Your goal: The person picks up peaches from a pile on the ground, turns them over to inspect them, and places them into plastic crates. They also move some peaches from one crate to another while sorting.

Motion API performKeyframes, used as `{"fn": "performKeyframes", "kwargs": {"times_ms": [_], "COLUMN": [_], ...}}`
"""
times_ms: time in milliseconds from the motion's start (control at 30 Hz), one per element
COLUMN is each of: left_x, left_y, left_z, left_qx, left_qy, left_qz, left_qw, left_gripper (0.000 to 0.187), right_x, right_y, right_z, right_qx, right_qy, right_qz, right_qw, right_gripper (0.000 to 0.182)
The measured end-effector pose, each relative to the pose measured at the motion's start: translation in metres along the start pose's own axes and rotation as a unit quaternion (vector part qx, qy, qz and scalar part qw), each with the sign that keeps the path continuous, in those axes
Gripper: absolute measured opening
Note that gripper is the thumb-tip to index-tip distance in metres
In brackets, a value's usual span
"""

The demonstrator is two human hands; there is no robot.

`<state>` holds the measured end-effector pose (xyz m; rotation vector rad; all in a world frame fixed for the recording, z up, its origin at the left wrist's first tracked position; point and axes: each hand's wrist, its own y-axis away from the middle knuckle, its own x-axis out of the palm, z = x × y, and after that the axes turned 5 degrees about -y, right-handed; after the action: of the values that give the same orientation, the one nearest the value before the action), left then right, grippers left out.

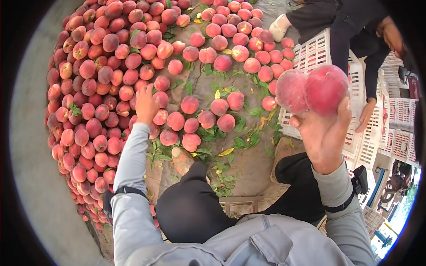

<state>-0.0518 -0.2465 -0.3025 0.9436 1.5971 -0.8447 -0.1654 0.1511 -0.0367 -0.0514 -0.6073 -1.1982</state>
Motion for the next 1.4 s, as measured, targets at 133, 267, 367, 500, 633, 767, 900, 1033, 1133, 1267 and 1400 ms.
{"fn": "performKeyframes", "kwargs": {"times_ms": [133,267,367,500,633,767,900,1033,1133,1267,1400], "left_x": [0.039,0.057,0.049,0.043,0.053,0.064,0.075,-0.01,-0.093,-0.154,-0.207], "left_y": [-0.069,-0.105,-0.118,-0.117,-0.109,-0.08,-0.068,-0.048,-0.015,0.018,0.039], "left_z": [-0.024,-0.062,-0.082,-0.104,-0.105,-0.077,-0.056,-0.1,-0.156,-0.207,-0.238], "left_qx": [0.075,-0.245,-0.286,-0.297,-0.279,-0.248,-0.215,-0.245,-0.153,-0.041,0.008], "left_qy": [0.024,0.042,0.036,-0.023,-0.03,0.007,0.104,0.736,0.879,0.923,0.889], "left_qz": [-0.011,0.16,0.196,0.175,0.145,0.129,0.078,0.151,0.174,0.216,0.302], "left_qw": [0.997,0.955,0.937,0.938,0.949,0.96,0.968,0.612,0.417,0.316,0.345], "left_gripper": [0.064,0.089,0.094,0.08,0.074,0.079,0.082,0.065,0.066,0.068,0.067], "right_x": [-0.011,-0.015,-0.018,-0.017,-0.02,-0.02,-0.017,-0.021,-0.028,-0.026,-0.038], "right_y": [-0.002,-0.006,-0.01,-0.016,-0.015,-0.012,-0.004,0.011,0.017,0.026,0.03], "right_z": [-0.003,-0.006,-0.007,-0.008,-0.006,0.001,0.009,0.019,0.033,0.044,0.049], "right_qx": [-0.006,-0.006,0.003,0.026,0.013,-0.002,-0.013,-0.025,-0.053,-0.108,-0.137], "right_qy": [-0.001,0.039,0.045,0.053,0.051,0.027,0.011,-0.038,-0.047,-0.032,-0.02], "right_qz": [-0.03,-0.05,-0.031,-0.027,-0.016,-0.022,-0.043,-0.036,0.02,0.012,0.015], "right_qw": [1.0,0.998,0.999,0.998,0.998,0.999,0.999,0.998,0.997,0.994,0.99], "right_gripper": [0.069,0.07,0.071,0.073,0.076,0.077,0.08,0.076,0.074,0.071,0.061]}}
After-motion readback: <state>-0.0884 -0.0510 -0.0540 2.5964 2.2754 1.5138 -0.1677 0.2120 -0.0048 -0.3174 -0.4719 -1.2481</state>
